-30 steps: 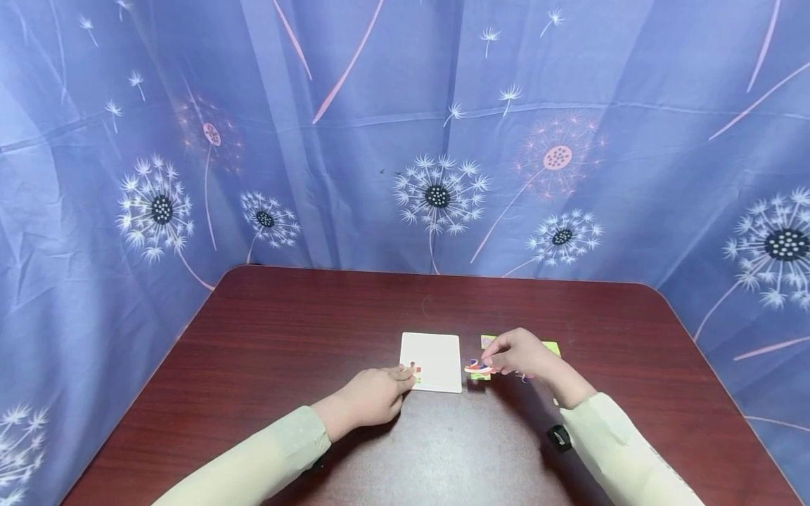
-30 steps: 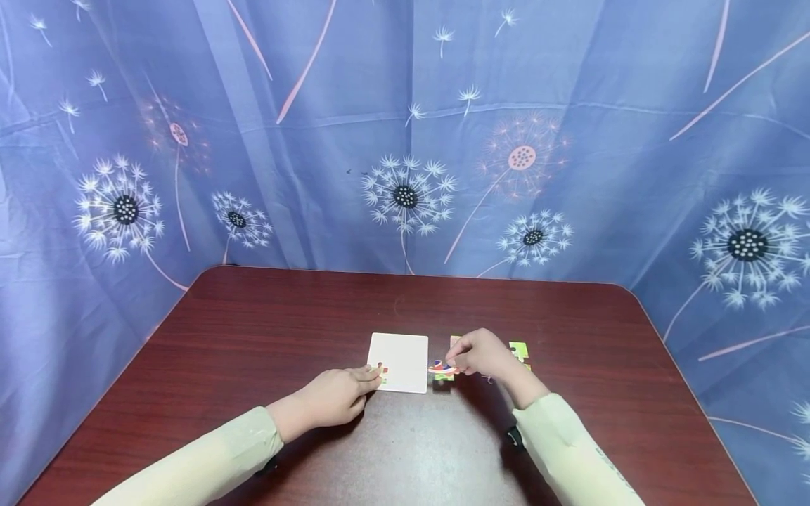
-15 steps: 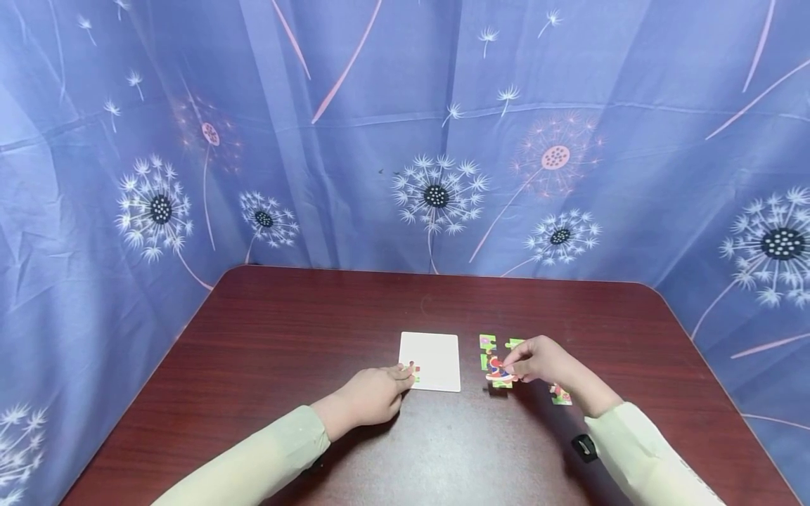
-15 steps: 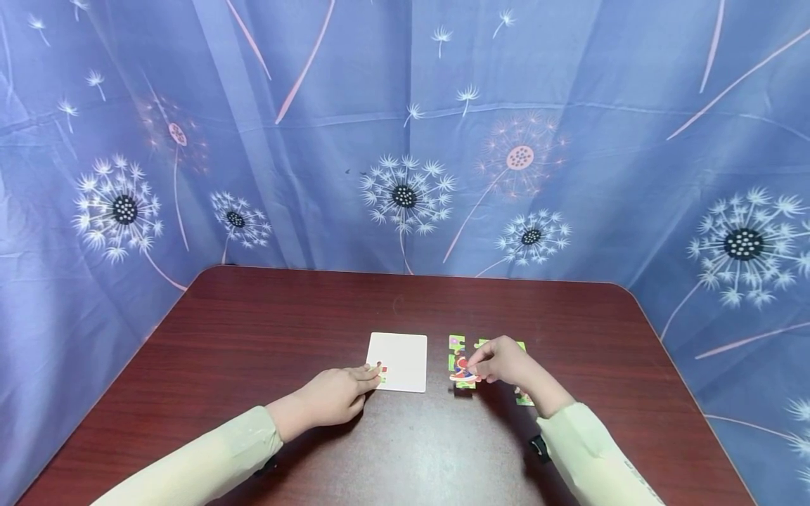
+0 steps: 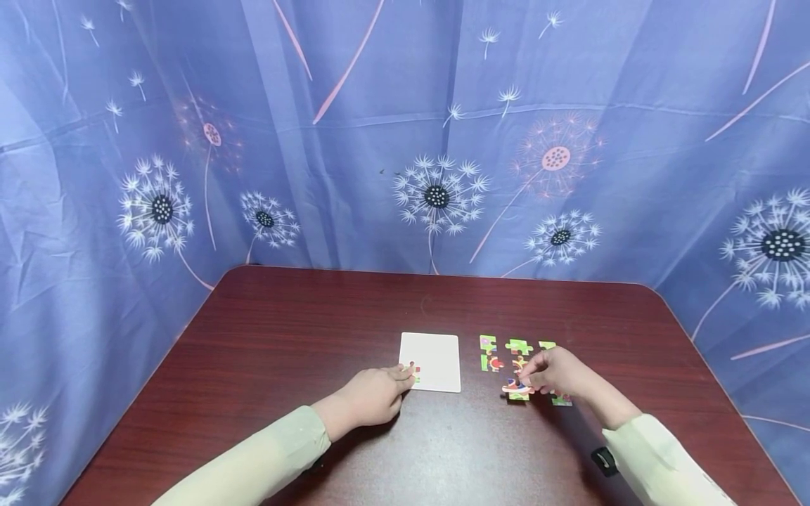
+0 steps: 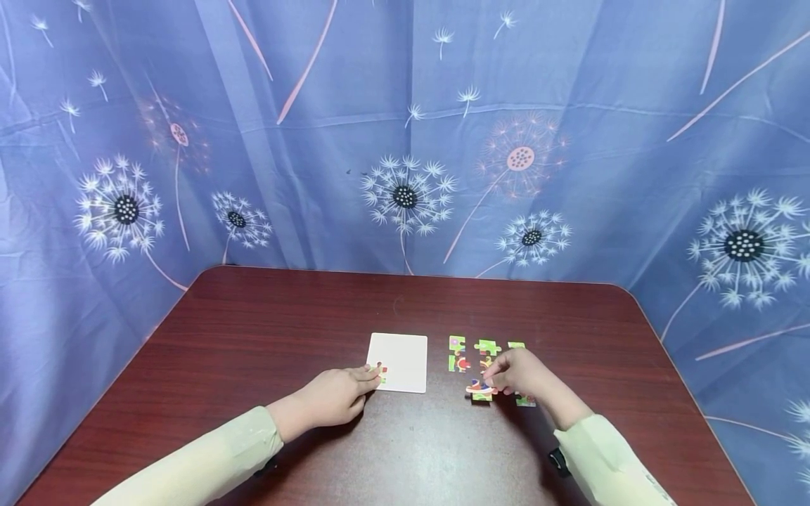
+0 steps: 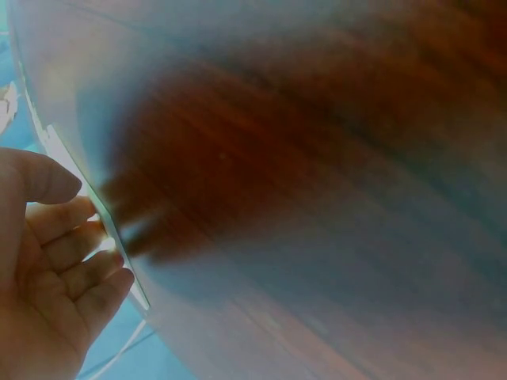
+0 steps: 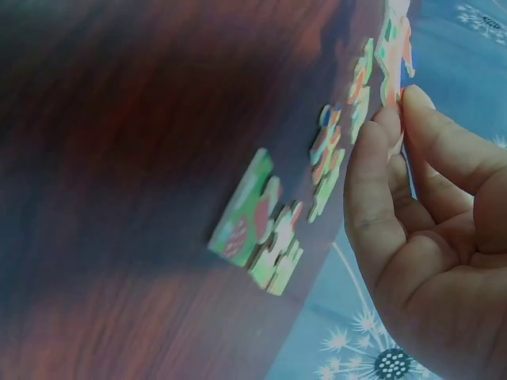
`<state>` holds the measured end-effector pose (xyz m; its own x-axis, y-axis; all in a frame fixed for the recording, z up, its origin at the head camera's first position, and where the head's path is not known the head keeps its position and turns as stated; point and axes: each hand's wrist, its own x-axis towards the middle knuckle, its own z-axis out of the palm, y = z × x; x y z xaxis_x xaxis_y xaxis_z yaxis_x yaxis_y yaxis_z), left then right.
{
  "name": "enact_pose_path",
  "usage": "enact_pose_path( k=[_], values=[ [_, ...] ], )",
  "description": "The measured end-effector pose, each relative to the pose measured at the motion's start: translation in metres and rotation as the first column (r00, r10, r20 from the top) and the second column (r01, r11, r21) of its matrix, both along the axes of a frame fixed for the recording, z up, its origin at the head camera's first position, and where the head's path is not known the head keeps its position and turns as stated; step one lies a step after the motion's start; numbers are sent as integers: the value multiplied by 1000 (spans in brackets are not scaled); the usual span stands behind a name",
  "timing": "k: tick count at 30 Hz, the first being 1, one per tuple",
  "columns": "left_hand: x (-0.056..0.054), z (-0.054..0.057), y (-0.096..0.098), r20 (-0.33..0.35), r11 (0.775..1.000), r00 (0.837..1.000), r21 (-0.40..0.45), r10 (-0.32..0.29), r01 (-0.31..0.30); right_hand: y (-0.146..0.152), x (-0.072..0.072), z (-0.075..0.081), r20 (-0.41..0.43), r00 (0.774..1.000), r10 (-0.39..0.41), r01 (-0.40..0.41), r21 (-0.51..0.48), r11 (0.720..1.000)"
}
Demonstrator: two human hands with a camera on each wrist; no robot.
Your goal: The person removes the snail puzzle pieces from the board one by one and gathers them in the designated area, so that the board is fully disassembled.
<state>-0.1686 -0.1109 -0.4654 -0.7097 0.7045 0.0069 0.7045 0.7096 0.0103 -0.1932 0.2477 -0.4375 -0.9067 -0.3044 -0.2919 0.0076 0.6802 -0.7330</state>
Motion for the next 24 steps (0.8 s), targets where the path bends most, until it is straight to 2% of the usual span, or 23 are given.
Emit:
enact_pose_path(
  k=[12,24],
  values=[
    [0,0,0,-6,1000,1000,-1,2,-2,10,4,-6,24,1000,-15,15,26,1000],
    [1,2,0,-2,1000,1000,7,-1,1,10,2,-13,-1,1000,-21,21,61,998]
  ],
)
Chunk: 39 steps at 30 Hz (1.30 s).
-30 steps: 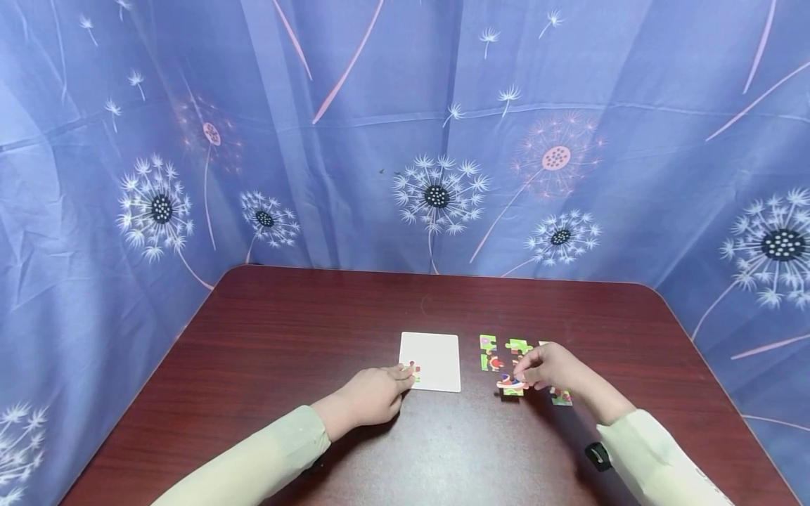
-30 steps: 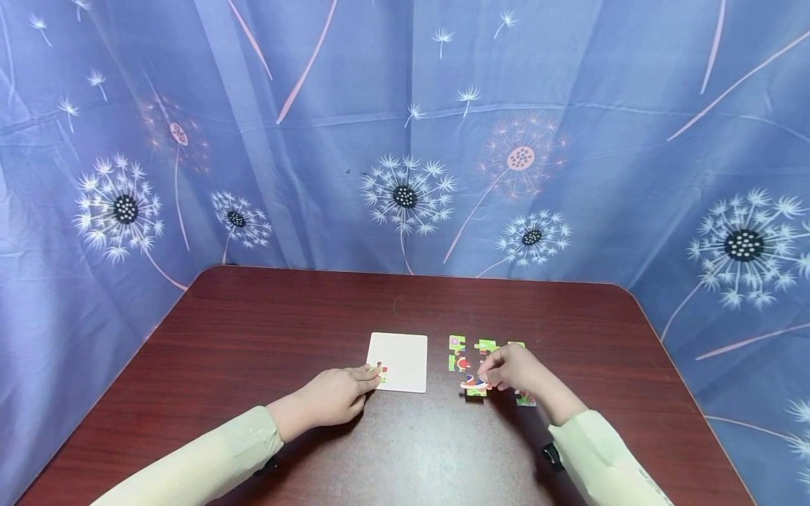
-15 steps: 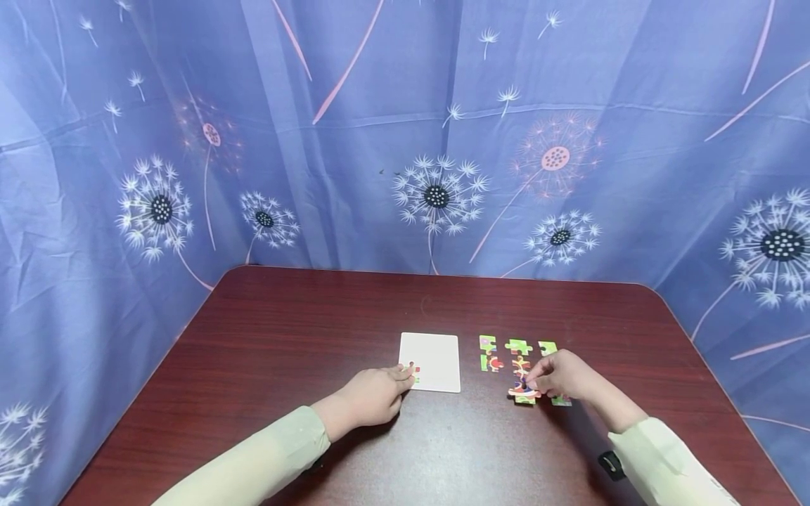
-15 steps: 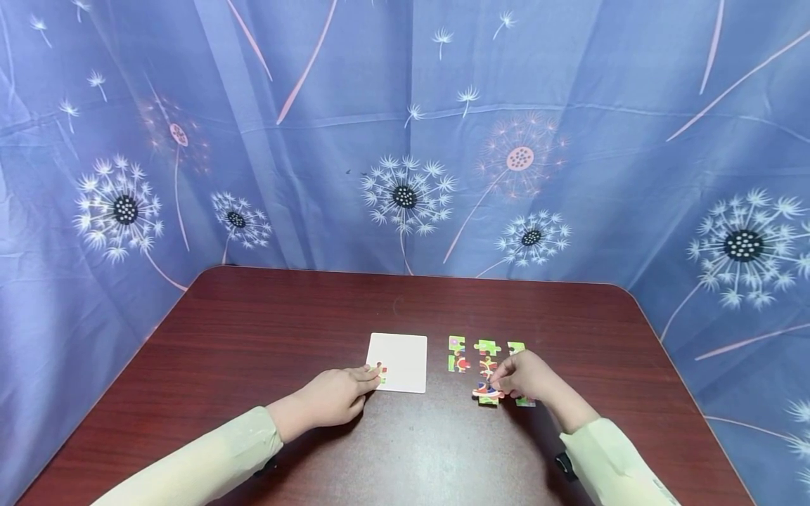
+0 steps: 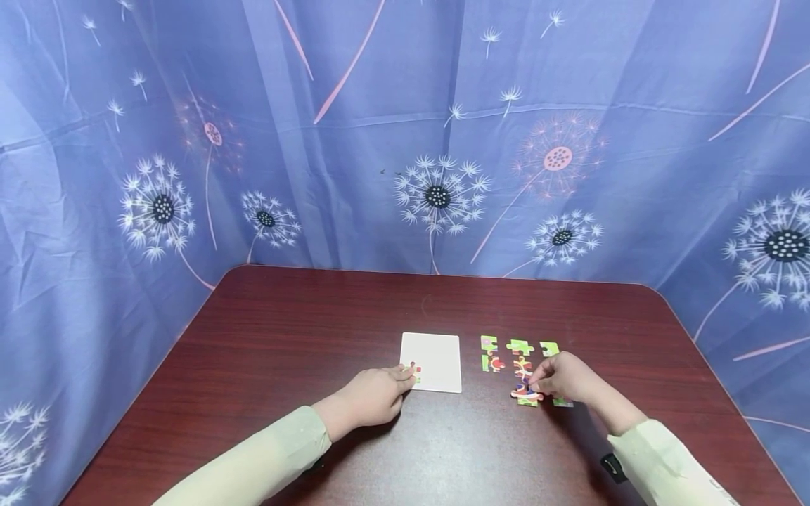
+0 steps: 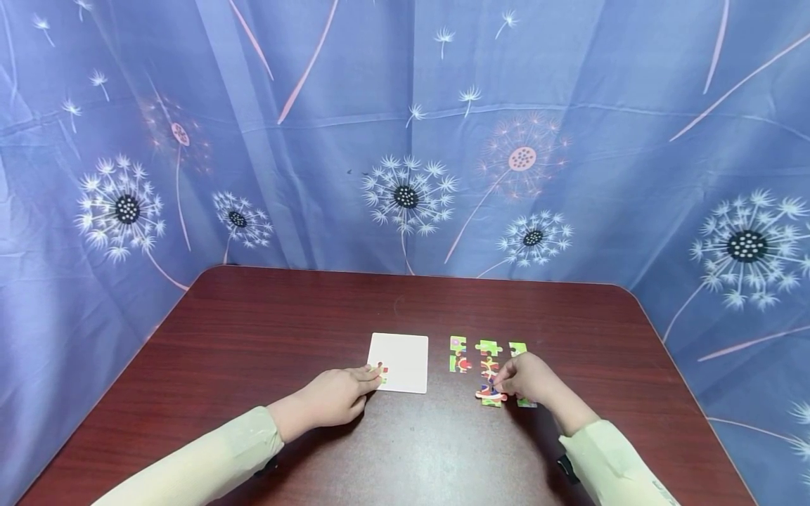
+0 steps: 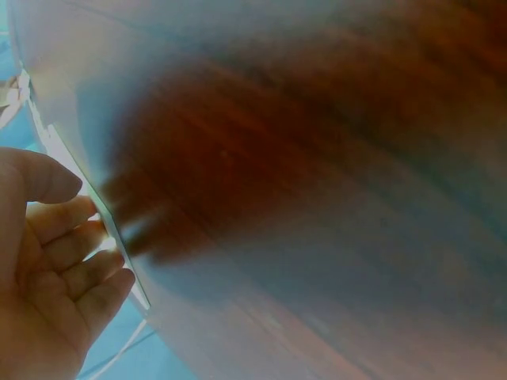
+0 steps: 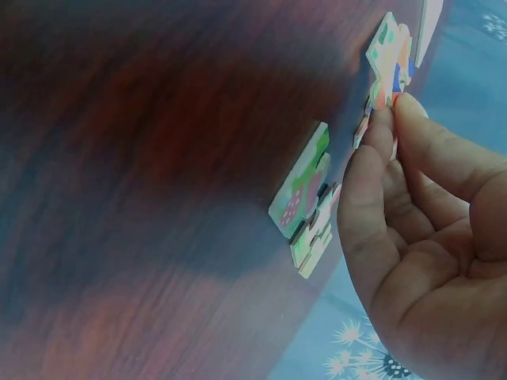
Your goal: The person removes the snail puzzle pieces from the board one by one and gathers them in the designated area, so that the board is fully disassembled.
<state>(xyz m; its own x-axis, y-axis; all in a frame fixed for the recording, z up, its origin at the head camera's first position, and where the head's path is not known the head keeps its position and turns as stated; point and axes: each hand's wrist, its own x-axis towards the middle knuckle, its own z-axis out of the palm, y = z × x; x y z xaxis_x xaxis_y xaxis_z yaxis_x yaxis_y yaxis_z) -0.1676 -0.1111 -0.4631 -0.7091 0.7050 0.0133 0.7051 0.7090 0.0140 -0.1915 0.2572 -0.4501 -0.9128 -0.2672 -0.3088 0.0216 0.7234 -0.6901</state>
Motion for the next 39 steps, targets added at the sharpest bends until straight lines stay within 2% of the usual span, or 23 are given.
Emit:
enact_pose_path(
  k=[9,18,30,39],
  values=[
    [-1,-2,1,-16,1000,1000,1,-6,6,-4,0,-2,-101,995,15,-2,128,992],
    [-2,-3,1,-14,1000,1000,-6,-4,4,-5,-2,-3,-130,991,18,1,143,990],
    [-3,-4,1,5,1000,1000,-14,-1,1,-10,-3,1,-131,991,22,4,190,982],
    [-3,-5,1,-1,1000,1000,-6,1,-1,-11,-2,0,-128,992,6,17,176,984]
  ],
)
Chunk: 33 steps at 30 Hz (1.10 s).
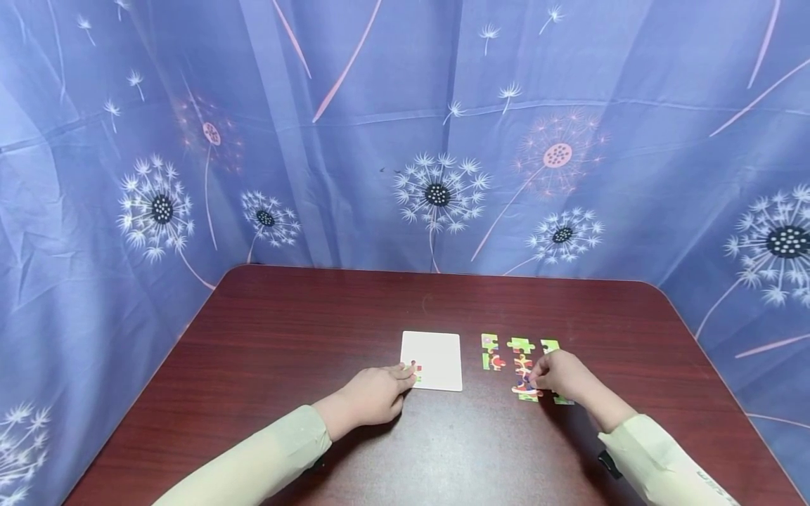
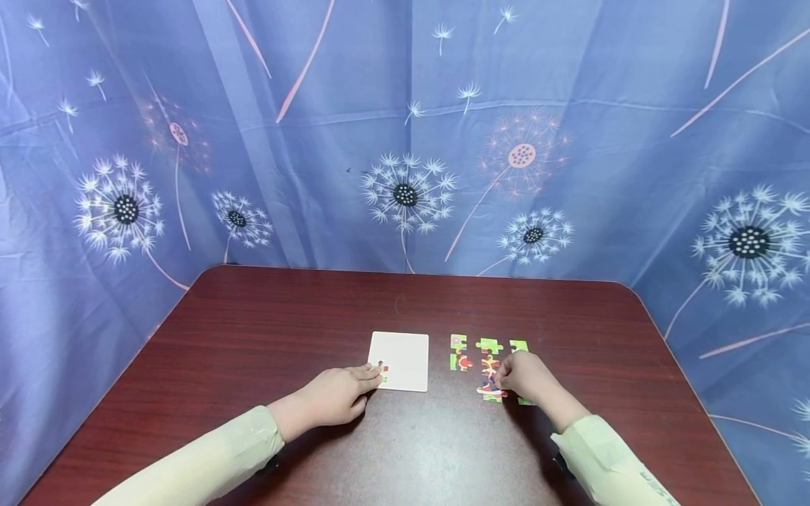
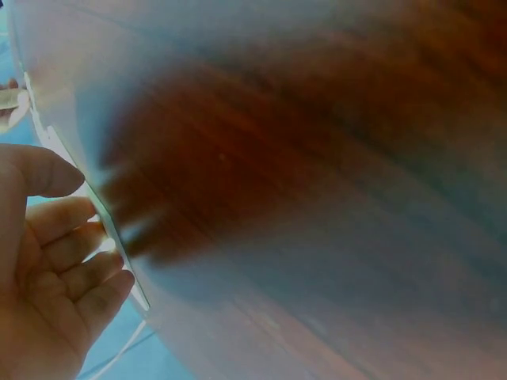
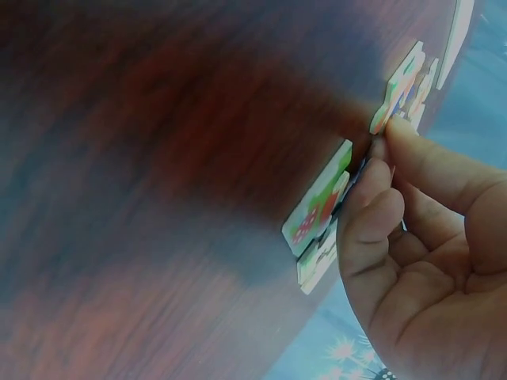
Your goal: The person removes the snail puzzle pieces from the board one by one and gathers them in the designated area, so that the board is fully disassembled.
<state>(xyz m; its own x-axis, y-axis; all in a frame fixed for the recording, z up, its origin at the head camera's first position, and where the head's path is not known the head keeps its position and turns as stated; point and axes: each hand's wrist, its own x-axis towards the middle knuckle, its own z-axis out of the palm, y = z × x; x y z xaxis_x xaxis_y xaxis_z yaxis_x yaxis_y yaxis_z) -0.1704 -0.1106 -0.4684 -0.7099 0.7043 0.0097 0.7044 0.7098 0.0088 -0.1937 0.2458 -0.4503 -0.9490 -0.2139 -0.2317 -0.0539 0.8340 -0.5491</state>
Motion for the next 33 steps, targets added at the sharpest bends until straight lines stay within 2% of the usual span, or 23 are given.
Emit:
enact_pose_path(
  k=[5,9,13,16,21,27,33],
  values=[
    [1,1,0,3,1000,1000,-4,5,-5,1,-1,-2,-17,1000,1,-1,4,1000],
    [1,2,0,12,1000,1000,4,2,-3,3,-1,-2,4,1000,-5,5,-6,1000],
    [1,3,0,27,1000,1000,9,6,-6,7,0,2,58,998,-20,23,-64,998],
    [-1,3,0,33,1000,999,11,15,-15,9,-2,8,61,998,-4,13,-135,991],
    [-3,3,-1,28,1000,1000,25,1,-2,6,-3,19,30,999,28,-20,-242,970],
    [-5,2,-4,6,999,1000,33,-22,22,-13,-4,23,-27,999,27,-34,-314,949],
    [-6,3,-4,-32,998,999,36,-44,45,-44,-7,22,-57,998,37,-58,-437,898]
  ],
)
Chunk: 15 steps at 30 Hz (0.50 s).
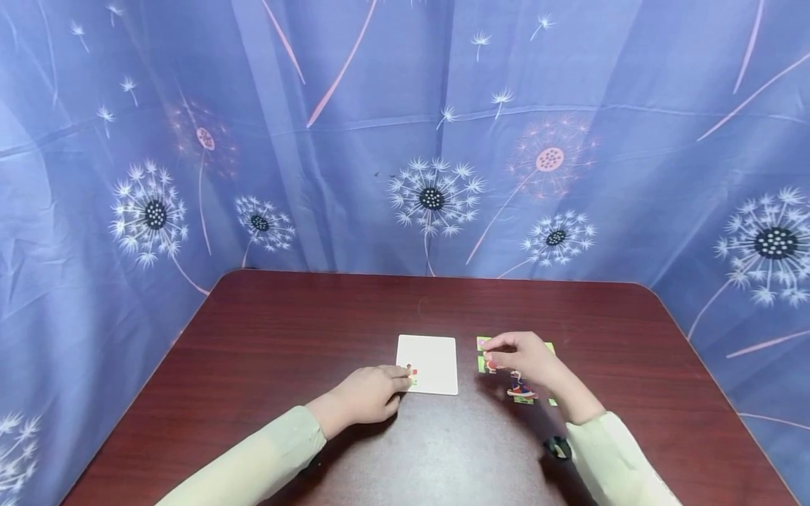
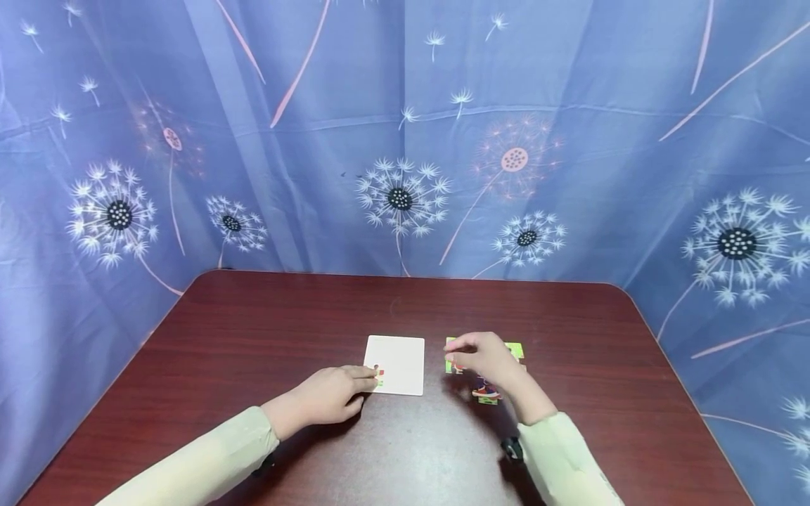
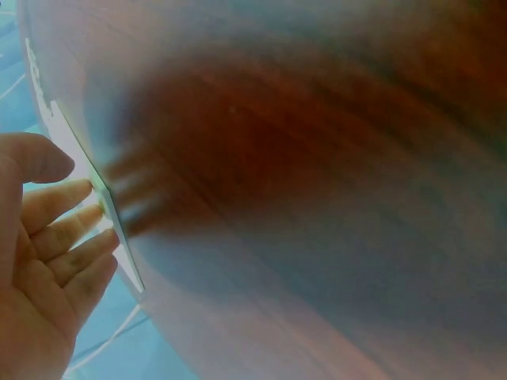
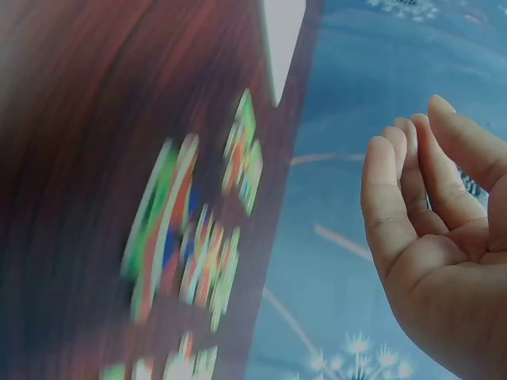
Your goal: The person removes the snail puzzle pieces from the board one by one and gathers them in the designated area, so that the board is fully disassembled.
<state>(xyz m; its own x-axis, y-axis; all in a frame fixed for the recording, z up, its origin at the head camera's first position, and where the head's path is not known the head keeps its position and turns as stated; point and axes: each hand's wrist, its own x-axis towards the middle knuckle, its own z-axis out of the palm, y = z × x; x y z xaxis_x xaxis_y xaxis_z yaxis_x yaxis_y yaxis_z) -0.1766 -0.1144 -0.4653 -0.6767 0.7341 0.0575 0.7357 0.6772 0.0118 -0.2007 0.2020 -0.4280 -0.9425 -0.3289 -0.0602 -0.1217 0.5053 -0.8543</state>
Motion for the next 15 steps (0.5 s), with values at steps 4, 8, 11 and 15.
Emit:
enact_pose_path(
  k=[4,8,11,15],
  values=[
    [0,0,0,-15,1000,1000,3,-11,11,-20,-1,-4,6,1000,-13,13,-18,1000],
    [-1,1,0,-25,1000,1000,11,-19,19,-38,-1,-9,24,999,-26,27,-27,999],
    [-2,-1,0,-32,1000,999,16,-21,21,-50,0,-12,44,999,-16,19,-77,997],
    [-2,-1,-1,-30,1000,999,19,-17,18,-63,-1,-17,47,999,1,5,-121,993]
  ],
)
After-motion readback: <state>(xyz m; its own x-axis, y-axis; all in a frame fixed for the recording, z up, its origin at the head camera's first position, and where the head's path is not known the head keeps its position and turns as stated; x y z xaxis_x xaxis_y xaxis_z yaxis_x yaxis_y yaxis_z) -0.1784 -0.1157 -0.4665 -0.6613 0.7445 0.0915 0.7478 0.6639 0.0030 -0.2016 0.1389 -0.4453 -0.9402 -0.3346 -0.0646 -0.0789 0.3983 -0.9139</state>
